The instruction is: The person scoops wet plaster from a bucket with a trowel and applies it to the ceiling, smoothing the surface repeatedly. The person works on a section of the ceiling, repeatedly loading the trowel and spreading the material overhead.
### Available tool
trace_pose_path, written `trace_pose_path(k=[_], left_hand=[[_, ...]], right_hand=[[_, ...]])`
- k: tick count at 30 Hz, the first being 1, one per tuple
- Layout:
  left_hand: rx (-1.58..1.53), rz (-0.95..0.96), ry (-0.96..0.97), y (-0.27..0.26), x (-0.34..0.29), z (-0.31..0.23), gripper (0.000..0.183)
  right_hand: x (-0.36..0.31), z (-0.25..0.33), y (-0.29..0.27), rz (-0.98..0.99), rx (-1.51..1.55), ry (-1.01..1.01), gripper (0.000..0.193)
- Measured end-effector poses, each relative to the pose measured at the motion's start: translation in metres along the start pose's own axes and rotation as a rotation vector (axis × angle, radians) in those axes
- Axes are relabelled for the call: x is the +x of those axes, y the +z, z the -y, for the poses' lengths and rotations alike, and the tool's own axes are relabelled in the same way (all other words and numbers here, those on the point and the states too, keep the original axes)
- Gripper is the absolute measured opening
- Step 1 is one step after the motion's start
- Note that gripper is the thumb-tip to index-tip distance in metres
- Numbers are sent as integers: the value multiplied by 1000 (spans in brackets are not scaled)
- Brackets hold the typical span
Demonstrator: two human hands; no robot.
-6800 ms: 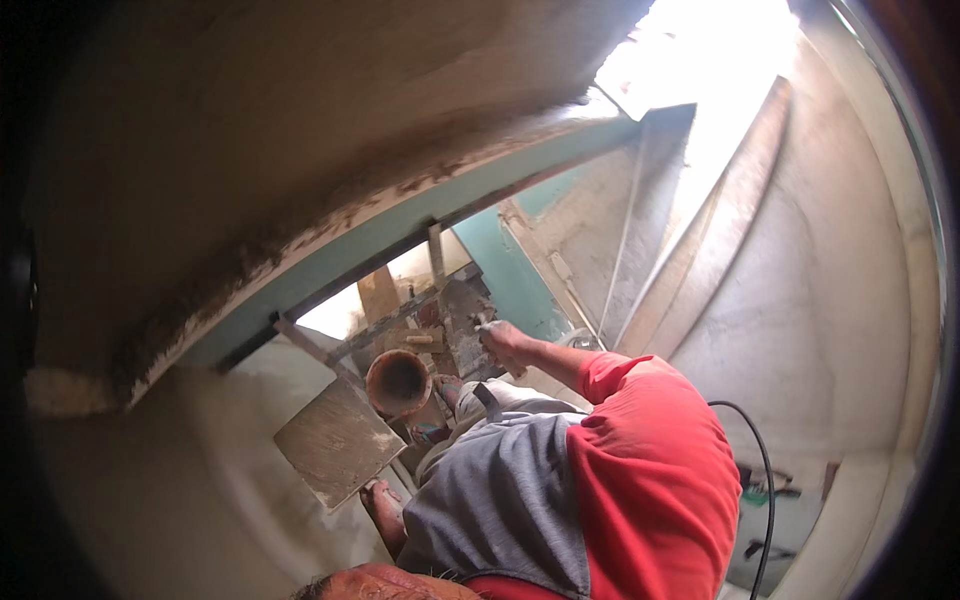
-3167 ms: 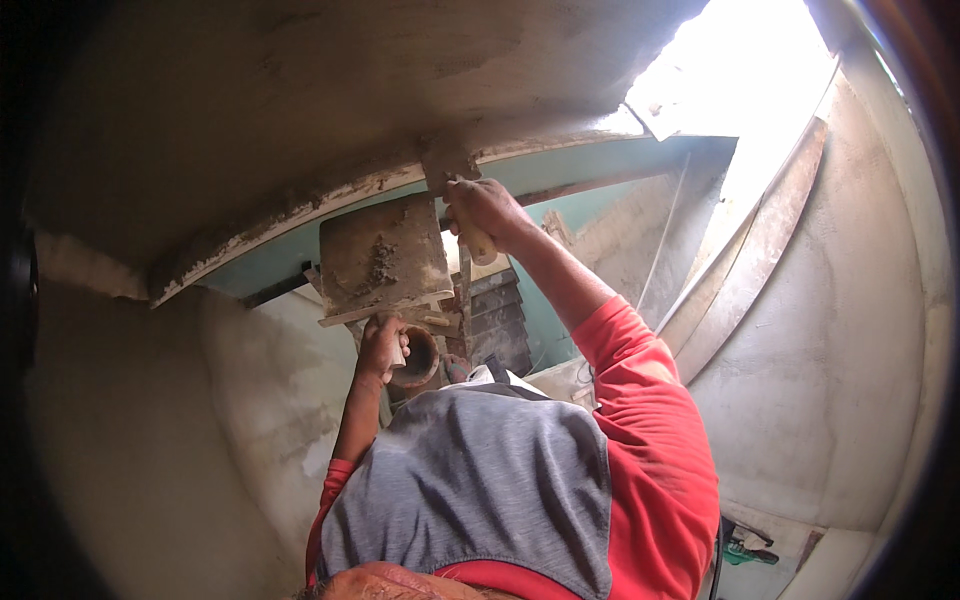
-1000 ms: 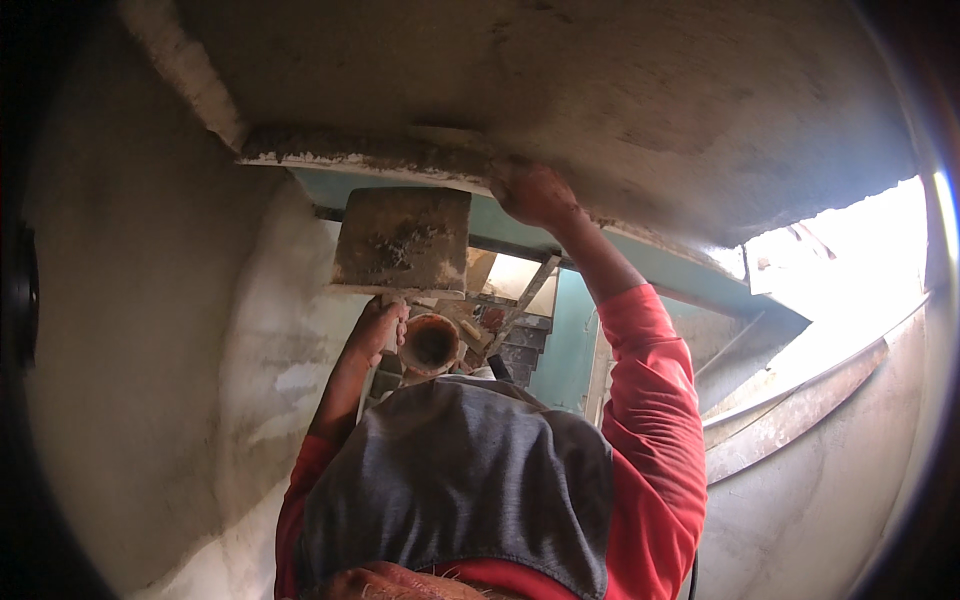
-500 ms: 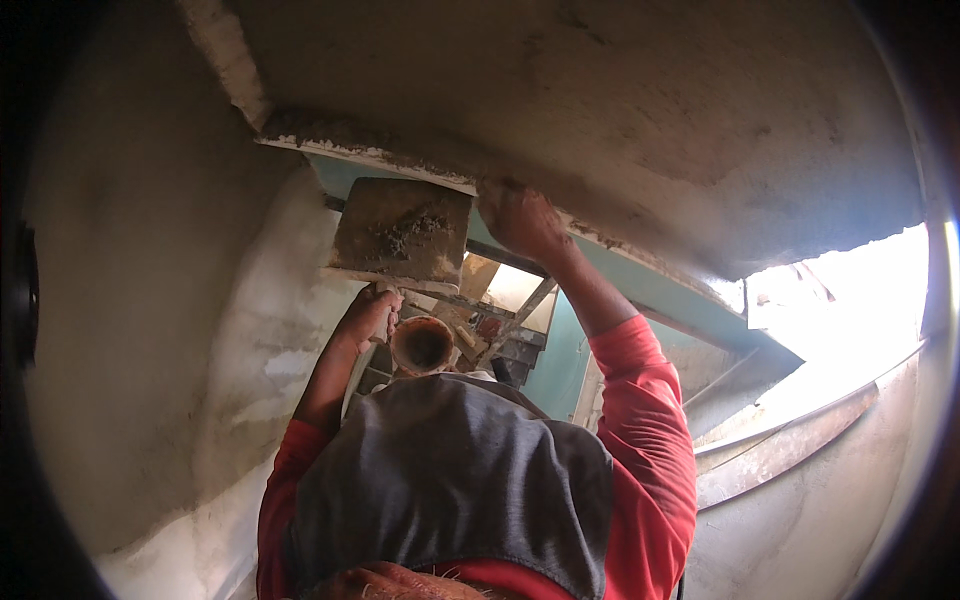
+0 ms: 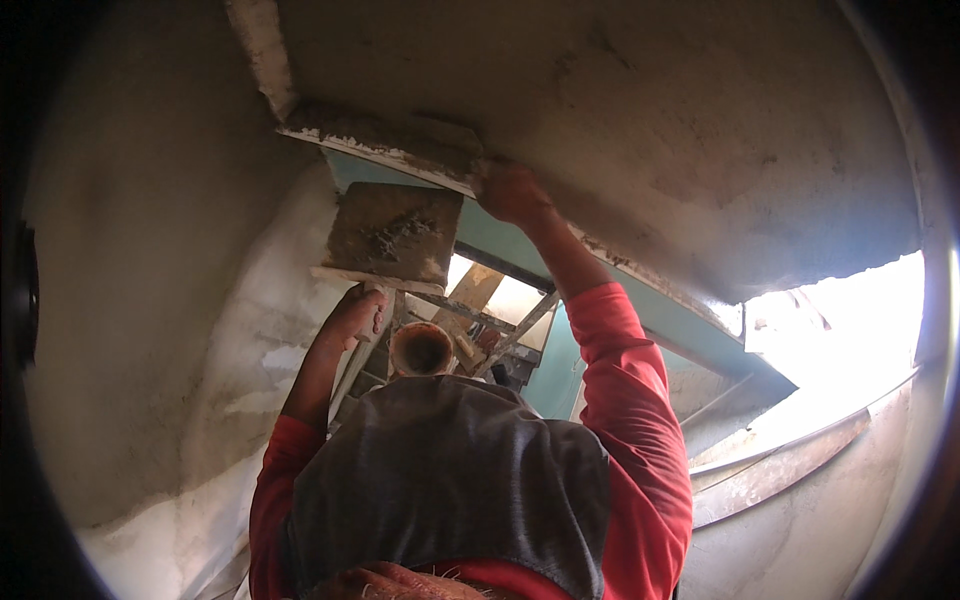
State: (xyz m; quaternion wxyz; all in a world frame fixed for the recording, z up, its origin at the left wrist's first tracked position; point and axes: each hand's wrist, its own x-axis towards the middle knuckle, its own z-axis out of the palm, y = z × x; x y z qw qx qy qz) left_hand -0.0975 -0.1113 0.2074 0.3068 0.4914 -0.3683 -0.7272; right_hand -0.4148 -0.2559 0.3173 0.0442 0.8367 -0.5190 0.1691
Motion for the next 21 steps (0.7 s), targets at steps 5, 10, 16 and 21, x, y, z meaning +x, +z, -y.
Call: trace_pose_path(k=[5,10,16,21], left_hand=[[-28,48,34,-20,2,-12,16],[-53,59,28,-45,13,-13,14],[-16,51,14,-67,17,-10,15],[12,47,42,-84,19,-12,17]], right_hand=[[-4,12,0,0,-59,-192,33],[-15,39,-6,-120,108,-251,28],[29,39,1,13,-1,-19,33],[51,35,16,-65,53,-107,34]])
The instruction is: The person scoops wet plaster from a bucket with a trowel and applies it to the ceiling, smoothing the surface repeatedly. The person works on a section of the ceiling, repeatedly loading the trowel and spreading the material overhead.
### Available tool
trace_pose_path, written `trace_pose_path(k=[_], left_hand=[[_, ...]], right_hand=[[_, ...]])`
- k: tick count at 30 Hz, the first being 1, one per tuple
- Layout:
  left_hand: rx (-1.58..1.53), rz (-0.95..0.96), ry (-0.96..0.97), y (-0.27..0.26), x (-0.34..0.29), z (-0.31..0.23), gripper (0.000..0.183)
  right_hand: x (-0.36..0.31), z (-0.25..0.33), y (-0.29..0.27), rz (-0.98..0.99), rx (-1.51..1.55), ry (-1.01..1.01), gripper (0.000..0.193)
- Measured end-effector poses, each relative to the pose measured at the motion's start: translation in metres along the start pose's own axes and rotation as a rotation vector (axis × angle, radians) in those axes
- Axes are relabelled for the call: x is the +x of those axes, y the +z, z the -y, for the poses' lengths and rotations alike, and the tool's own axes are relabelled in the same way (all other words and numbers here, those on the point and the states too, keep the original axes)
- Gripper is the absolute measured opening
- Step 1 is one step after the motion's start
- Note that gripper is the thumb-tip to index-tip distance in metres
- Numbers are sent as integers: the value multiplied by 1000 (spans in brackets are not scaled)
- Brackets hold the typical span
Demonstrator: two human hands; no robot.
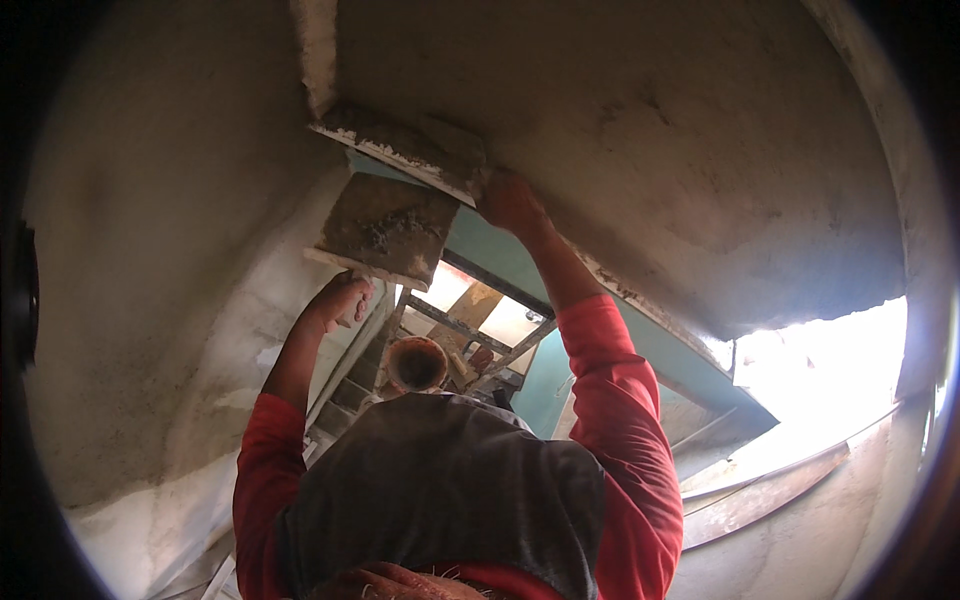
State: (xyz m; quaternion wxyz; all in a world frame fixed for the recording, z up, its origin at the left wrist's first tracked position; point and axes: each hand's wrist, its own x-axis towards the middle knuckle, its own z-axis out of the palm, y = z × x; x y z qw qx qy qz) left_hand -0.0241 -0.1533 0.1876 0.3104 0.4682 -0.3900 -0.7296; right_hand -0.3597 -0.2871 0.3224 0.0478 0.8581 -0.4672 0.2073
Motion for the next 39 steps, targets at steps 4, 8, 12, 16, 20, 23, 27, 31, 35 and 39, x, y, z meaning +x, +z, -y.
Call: trace_pose_path(k=[4,8,12,16,20,23,27,31,35,39], left_hand=[[2,-4,30,-12,4,-5,22],[-4,-26,6,-21,9,-18,22],[55,-23,-20,-29,11,-27,21],[62,14,40,-37,14,-27,19],[32,4,48,-43,12,-30,19],[102,9,36,-49,8,-38,20],[100,22,24,-57,12,-40,22],[131,12,49,-71,22,-34,23],[130,38,52,-87,29,-37,23],[165,85,-12,-97,28,-46,20]], right_hand=[[8,13,6,140,-83,85,36],[-4,41,-5,-86,-25,-34,35],[-17,60,-26,298,149,45,35],[10,64,-12,150,60,130,38],[50,44,0,196,-16,130,42],[64,36,8,142,17,101,45],[75,29,22,199,25,135,46],[81,26,41,174,-52,98,41],[66,35,34,280,-83,81,41],[36,59,20,232,6,-62,40]])
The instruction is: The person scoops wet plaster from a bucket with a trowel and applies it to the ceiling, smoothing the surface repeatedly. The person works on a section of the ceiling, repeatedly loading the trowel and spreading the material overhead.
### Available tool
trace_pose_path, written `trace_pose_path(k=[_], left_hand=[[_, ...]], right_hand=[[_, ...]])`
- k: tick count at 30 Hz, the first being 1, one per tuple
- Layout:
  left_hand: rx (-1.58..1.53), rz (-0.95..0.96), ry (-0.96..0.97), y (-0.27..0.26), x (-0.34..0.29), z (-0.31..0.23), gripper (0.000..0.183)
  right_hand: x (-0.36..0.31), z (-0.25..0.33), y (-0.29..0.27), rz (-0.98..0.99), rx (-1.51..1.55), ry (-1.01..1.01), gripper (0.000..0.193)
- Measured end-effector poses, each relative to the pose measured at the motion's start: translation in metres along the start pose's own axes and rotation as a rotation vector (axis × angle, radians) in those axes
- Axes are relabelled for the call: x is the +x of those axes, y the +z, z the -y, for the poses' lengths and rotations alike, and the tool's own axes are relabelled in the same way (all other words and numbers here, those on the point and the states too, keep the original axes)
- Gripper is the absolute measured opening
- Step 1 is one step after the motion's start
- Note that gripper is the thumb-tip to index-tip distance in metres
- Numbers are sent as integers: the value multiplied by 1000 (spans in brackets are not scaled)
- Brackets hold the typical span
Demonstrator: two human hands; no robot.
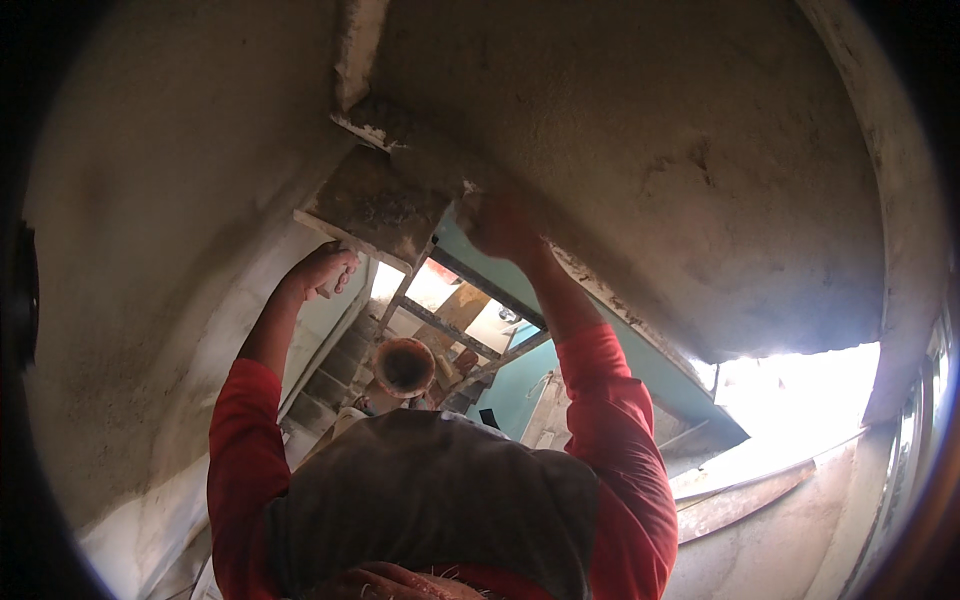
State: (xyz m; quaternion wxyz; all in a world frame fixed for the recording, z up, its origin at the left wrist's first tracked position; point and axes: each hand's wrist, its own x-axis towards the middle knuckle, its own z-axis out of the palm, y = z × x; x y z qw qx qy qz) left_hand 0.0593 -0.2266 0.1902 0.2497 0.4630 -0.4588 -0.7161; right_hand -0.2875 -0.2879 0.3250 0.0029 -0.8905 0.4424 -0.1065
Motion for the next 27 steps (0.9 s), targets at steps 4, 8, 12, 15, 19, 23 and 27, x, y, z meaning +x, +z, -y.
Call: trace_pose_path(k=[4,8,12,15,19,23,27], left_hand=[[-16,-17,0,1,-3,5,26],[-21,-13,-1,-2,-8,23,25],[-72,-31,-36,-14,-9,35,19],[-208,-50,25,-22,-12,40,15],[-266,-63,62,-33,-16,39,10],[-232,-92,45,-40,-17,34,11],[-224,-61,47,-46,-19,24,23]], right_hand=[[10,5,6,-99,24,9,42],[50,-15,6,-212,-8,49,43],[77,-15,10,-121,16,64,43],[86,-7,14,-48,-65,101,42],[94,-4,20,-71,-64,125,43],[111,1,25,4,-145,101,45],[114,15,16,166,-116,214,44]])
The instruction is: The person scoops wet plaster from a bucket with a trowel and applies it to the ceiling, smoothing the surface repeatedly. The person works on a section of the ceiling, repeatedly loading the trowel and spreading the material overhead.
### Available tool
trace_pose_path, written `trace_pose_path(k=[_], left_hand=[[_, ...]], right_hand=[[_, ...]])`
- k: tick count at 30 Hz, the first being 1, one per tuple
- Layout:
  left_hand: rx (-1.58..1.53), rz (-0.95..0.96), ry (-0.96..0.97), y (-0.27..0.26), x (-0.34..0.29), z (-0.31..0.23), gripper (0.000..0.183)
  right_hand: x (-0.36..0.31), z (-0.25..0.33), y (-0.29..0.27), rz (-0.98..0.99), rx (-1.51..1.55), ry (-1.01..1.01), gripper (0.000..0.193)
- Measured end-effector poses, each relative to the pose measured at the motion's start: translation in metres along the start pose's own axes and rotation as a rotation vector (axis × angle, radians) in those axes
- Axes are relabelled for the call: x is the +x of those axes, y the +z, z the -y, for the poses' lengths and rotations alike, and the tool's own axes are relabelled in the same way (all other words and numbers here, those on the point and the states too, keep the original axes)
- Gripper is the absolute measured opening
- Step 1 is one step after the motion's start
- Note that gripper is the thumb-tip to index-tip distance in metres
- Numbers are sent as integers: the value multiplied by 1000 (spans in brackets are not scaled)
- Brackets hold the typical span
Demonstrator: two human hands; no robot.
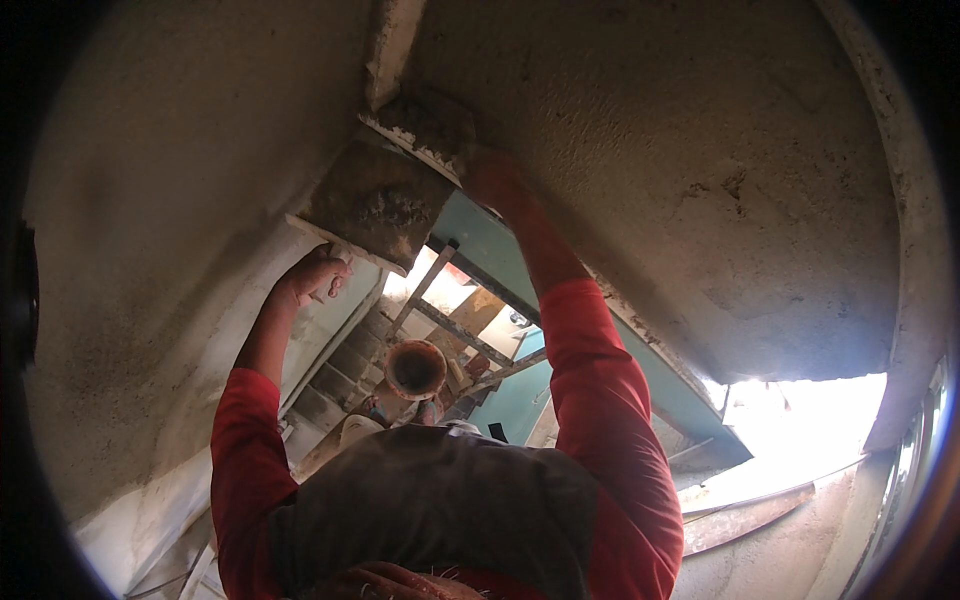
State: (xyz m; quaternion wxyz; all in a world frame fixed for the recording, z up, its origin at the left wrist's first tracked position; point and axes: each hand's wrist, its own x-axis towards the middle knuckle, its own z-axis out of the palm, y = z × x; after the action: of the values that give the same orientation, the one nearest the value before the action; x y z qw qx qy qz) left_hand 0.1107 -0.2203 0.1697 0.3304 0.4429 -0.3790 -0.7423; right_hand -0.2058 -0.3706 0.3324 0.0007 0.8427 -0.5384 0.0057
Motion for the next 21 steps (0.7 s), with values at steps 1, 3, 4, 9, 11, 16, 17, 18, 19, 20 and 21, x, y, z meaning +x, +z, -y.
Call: trace_pose_path(k=[1,3,4,9,11,16,17,18,19,20,21], left_hand=[[21,6,-2,-1,-1,-3,23],[45,2,6,-2,-3,-9,23],[45,-9,12,-2,-3,-12,23],[104,4,-36,-2,-5,-18,21],[91,8,-25,-1,-4,-17,20],[22,-13,34,3,-5,-13,14],[19,-10,51,3,-6,-14,14],[21,-8,46,3,-7,-15,14],[19,-12,50,3,-8,-16,15],[18,-17,56,3,-10,-17,15],[19,-17,44,3,-11,-19,16]], right_hand=[[-8,-1,-6,111,-72,4,42],[-32,0,-9,100,-60,-88,41],[-45,-1,-9,-17,27,-185,41],[-38,-5,-4,-144,210,-163,44],[-16,-6,-6,-259,151,-131,45],[14,7,-9,-187,94,-48,50],[19,11,-9,-157,94,17,51],[22,15,-9,-145,74,19,49],[25,18,-9,-133,55,17,48],[27,21,-7,-121,36,23,46],[29,22,-5,-82,-6,27,43]])
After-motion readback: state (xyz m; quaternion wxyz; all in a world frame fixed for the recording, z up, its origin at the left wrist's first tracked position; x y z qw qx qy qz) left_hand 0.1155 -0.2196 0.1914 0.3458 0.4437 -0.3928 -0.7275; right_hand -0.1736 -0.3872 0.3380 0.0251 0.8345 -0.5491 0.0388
